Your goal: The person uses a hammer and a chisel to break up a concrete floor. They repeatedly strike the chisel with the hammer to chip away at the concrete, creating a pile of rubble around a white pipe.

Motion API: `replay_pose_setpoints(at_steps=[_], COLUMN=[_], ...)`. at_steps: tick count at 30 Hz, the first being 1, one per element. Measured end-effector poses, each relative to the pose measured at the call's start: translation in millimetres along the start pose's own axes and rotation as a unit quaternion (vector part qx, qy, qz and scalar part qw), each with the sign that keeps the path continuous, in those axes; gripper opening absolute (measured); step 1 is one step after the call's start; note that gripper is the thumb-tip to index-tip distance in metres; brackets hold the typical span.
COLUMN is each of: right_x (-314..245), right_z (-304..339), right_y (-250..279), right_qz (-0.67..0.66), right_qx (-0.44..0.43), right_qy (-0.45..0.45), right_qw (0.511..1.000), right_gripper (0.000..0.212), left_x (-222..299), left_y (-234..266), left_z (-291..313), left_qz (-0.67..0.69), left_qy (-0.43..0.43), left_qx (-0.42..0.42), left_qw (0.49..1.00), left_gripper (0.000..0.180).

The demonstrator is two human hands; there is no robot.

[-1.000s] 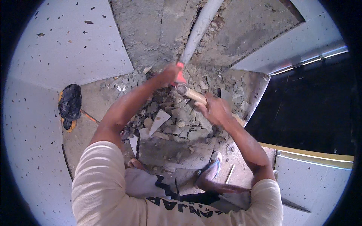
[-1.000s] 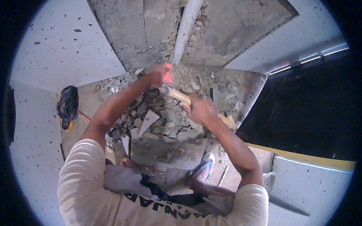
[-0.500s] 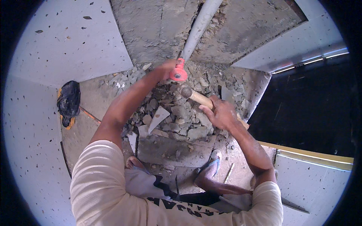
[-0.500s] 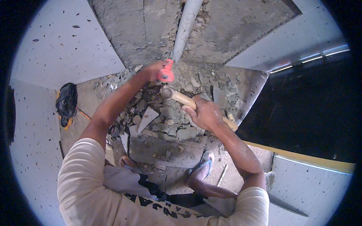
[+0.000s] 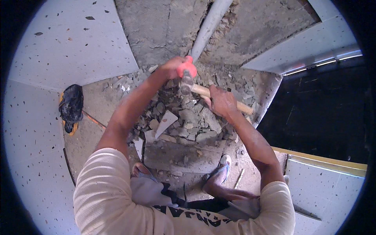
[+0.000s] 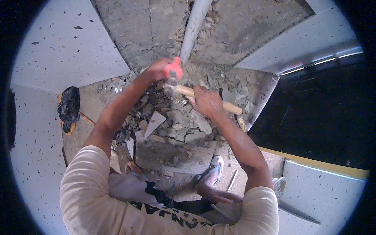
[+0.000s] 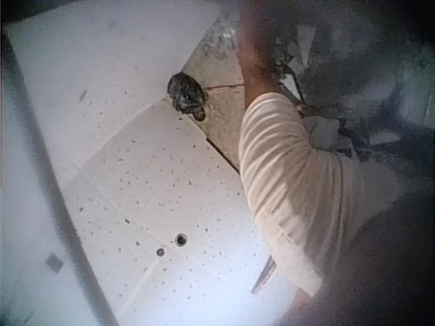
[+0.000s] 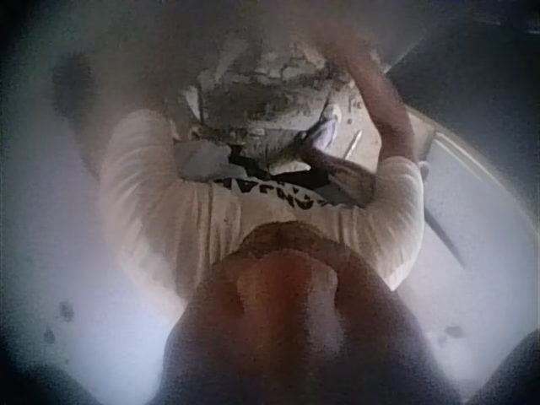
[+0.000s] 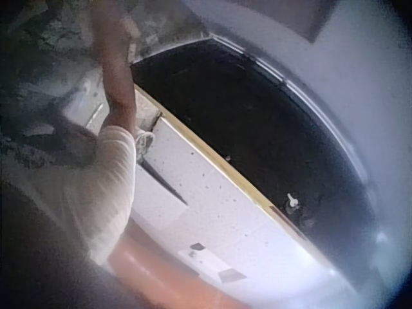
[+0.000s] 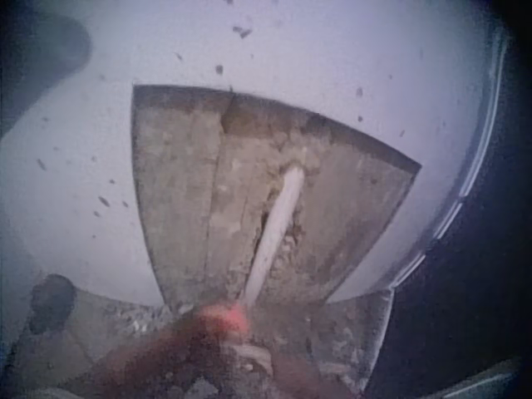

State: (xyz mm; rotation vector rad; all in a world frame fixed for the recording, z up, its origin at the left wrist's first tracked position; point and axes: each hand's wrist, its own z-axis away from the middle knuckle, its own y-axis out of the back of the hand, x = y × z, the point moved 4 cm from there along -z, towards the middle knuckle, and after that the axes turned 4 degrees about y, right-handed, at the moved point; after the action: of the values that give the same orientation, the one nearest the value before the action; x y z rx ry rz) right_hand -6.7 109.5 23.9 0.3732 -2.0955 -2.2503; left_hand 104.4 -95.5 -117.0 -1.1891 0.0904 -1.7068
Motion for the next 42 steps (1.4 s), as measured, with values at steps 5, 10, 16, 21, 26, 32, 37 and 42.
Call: replay_pose_setpoints(at_steps=[5,10,16,21,26,32,37,42], right_x=[-18.6,-25.9,19.5,21.3,34.9,79.5,89.2,72.2], right_z=[4.1,17.9,10.5,43.1,79.7,140.1,172.2,161.8], right_y=[5.3,9.9,-14.4,8.0,17.6,-8.5,-24.2,-17.0], right_qz=[-0.021,-0.04,-0.036,-0.058,-0.062,-0.147,-0.185,-0.173], right_qx=[0.019,0.084,-0.05,-0.094,-0.084,-0.082,-0.021,-0.057], right_qy=[-0.025,0.06,-0.124,-0.147,-0.155,-0.255,-0.26,-0.262], right_qw=[0.999,0.994,0.99,0.983,0.982,0.952,0.947,0.948], right_gripper=[0.041,0.043,0.047,0.049,0.052,0.055,0.05,0.051], left_x=[-6.7,-0.3,-16.0,-5.4,-41.6,-10.7,15.6,32.4], left_y=[13.9,6.6,-3.3,11.2,25.9,-24.3,-30.6,-28.2], left_z=[-13.1,-1.8,4.3,-20.4,-11.3,47.0,49.1,41.6], left_qz=[0.043,0.05,-0.095,-0.433,-0.314,-0.174,-0.215,-0.098], left_qy=[-0.02,-0.043,-0.019,-0.021,-0.045,-0.048,-0.062,-0.108], left_qx=[-0.008,-0.028,0.056,0.264,0.165,0.118,0.101,0.062], left_qw=[0.999,0.997,0.994,0.862,0.934,0.976,0.969,0.987], left_gripper=[0.024,0.025,0.037,0.045,0.04,0.036,0.034,0.034])
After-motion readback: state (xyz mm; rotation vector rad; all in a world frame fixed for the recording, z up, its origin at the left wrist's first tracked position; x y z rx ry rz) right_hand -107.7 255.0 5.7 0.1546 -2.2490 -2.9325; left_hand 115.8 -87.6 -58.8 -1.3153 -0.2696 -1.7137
